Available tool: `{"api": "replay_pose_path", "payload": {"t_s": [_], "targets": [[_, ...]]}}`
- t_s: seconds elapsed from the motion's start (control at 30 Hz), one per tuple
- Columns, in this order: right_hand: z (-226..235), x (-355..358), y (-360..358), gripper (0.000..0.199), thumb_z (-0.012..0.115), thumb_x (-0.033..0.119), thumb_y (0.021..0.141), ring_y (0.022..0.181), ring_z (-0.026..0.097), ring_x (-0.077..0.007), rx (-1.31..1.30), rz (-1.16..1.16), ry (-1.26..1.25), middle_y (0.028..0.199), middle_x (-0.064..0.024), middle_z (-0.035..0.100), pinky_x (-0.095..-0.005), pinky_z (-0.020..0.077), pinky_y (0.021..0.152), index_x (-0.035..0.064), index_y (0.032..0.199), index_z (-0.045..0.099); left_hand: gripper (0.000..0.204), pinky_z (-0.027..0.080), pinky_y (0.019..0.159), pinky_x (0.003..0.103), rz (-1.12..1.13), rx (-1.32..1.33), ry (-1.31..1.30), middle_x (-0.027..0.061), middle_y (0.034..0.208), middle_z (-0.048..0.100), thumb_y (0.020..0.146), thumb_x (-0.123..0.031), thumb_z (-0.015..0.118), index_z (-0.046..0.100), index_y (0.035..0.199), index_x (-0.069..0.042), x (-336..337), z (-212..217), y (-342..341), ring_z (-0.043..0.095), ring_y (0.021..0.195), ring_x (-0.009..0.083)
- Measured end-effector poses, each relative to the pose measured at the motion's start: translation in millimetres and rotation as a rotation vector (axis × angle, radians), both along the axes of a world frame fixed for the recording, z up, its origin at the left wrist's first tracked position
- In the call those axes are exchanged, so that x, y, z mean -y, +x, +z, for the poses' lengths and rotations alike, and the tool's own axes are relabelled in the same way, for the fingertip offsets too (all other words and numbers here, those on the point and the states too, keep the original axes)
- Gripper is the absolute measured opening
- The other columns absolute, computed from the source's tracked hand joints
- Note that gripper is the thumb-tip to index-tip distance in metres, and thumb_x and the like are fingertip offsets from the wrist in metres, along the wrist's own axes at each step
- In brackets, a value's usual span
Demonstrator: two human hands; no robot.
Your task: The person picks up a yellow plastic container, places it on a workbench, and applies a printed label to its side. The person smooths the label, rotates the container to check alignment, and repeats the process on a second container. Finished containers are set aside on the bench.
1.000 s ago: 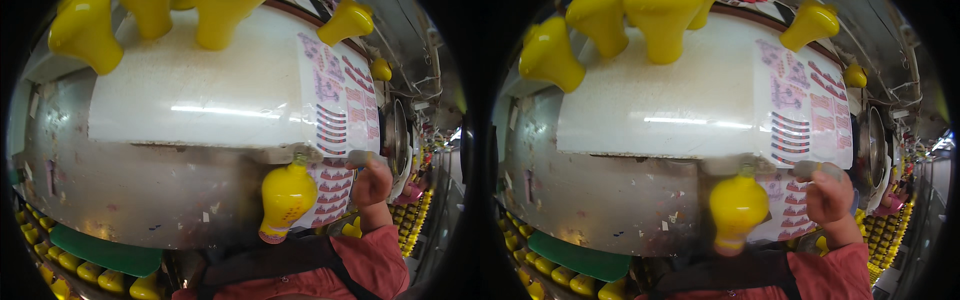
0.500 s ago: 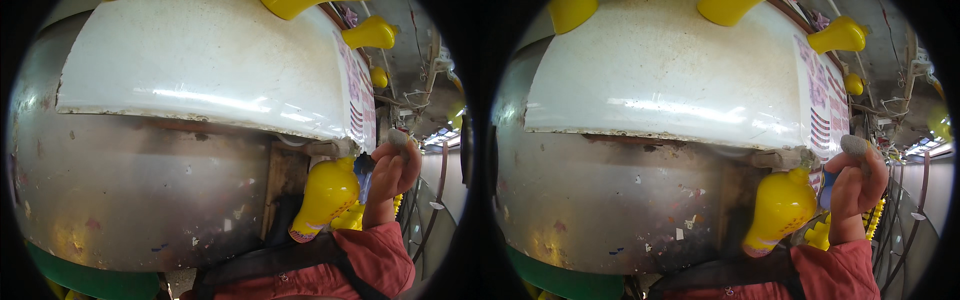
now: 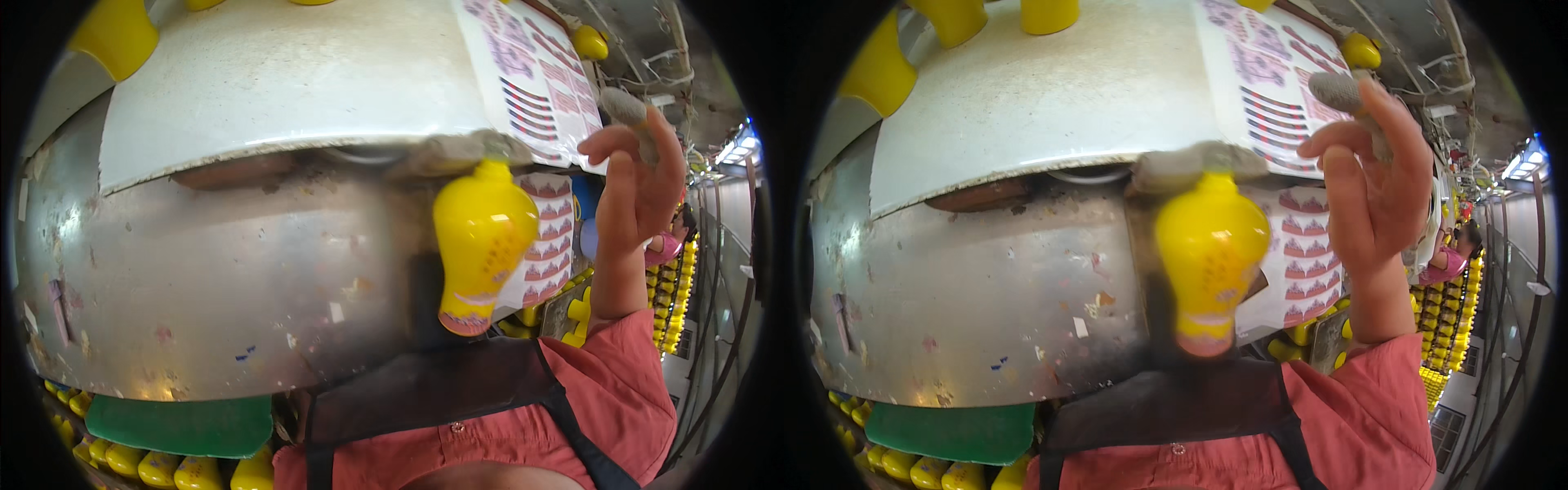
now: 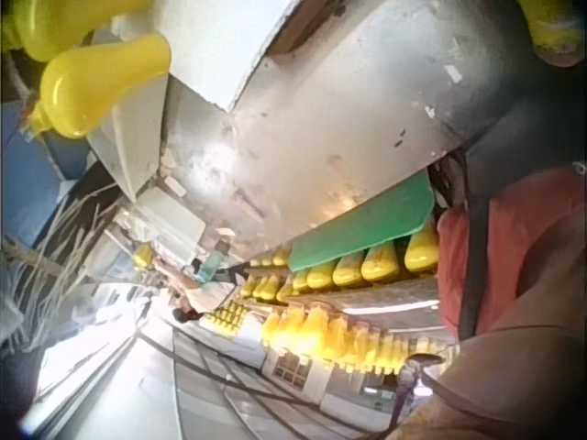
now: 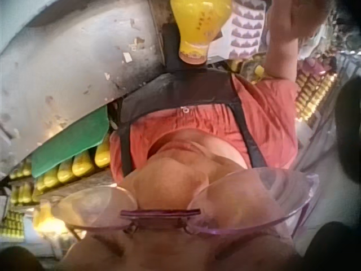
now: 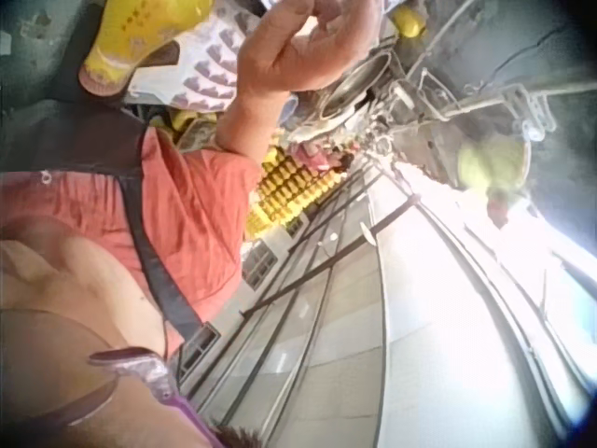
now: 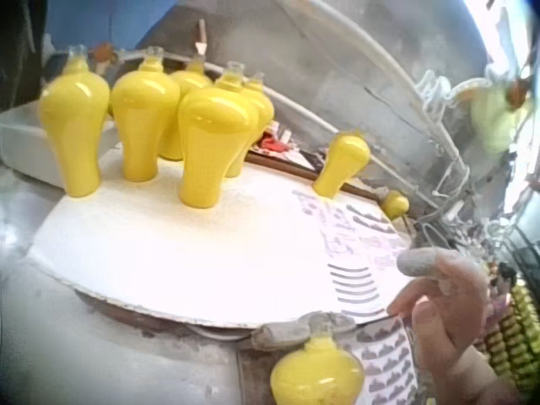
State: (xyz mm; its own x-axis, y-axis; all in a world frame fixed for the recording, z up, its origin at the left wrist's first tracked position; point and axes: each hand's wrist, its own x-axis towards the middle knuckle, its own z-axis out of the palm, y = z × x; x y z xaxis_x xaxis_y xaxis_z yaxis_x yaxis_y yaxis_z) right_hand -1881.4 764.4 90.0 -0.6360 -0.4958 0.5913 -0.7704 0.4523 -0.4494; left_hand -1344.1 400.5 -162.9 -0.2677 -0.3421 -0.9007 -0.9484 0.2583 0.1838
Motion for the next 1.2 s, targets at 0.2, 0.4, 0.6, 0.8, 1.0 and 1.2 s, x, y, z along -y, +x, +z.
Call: {"api": "replay_pose_path", "payload": {"t_s": [0.2,0.4,0.6,0.8,1.0,1.2], "targets": [[-13,-68,82,0.034,0.063,-0.003,0.095,0.081,0.065,-0.0119,0.031,-0.275,0.009,0.108,-0.009,0.071,-0.027,0.0536,0.076,-0.0026,0.129,0.064,0.027,0.052,0.085,0.052,-0.077,-0.188,-0.083,0.0216,0.101,0.071,0.093,-0.027,0.055,0.07,0.101,-0.007,-17,-41,-2,0.067,0.1,0.0421],[-80,-116,169,0.033,0.069,0.004,0.089,0.09,0.066,-0.0238,0.328,-0.295,0.355,0.111,-0.0119,0.07,-0.0333,0.054,0.072,0.0098,0.121,0.068,0.028,0.052,0.085,0.052,-0.09,-0.353,-0.132,0.0219,0.103,0.071,0.093,-0.028,0.054,0.07,0.102,-0.006,-32,-87,-9,0.067,0.101,0.0423],[-111,-116,173,0.039,0.068,0.016,0.088,0.1,0.063,-0.0364,0.385,-0.194,0.509,0.103,-0.0149,0.063,-0.0453,0.0516,0.086,0.014,0.127,0.063,0.03,0.052,0.086,0.052,-0.085,-0.45,-0.188,0.0222,0.104,0.071,0.094,-0.028,0.052,0.071,0.104,-0.006,-46,-99,-18,0.067,0.102,0.0424],[-130,-97,162,0.047,0.071,0.019,0.085,0.102,0.063,-0.0383,0.317,-0.204,0.583,0.107,-0.0187,0.061,-0.0463,0.0519,0.087,0.0108,0.13,0.061,0.032,0.052,0.087,0.052,-0.083,-0.504,-0.192,0.0224,0.106,0.071,0.094,-0.029,0.051,0.072,0.106,-0.006,-49,-107,-29,0.067,0.103,0.0426],[-132,-92,144,0.045,0.076,0.017,0.08,0.102,0.063,-0.0377,0.333,-0.202,0.751,0.107,-0.0184,0.06,-0.0463,0.0522,0.087,0.0093,0.123,0.066,0.034,0.052,0.088,0.053,-0.092,-0.557,-0.169,0.0227,0.107,0.071,0.095,-0.029,0.05,0.072,0.107,-0.006,-42,-99,-65,0.067,0.105,0.0427],[-129,-89,130,0.038,0.078,0.013,0.076,0.102,0.062,-0.0371,0.427,-0.193,0.728,0.106,-0.0165,0.058,-0.046,0.0511,0.087,0.0073,0.111,0.067,0.029,0.053,0.086,0.05,-0.555,-0.557,-0.564,0.0229,0.105,0.071,0.095,-0.02,0.051,0.074,0.108,-0.009,-57,38,-127,0.068,0.095,0.0431]]}}
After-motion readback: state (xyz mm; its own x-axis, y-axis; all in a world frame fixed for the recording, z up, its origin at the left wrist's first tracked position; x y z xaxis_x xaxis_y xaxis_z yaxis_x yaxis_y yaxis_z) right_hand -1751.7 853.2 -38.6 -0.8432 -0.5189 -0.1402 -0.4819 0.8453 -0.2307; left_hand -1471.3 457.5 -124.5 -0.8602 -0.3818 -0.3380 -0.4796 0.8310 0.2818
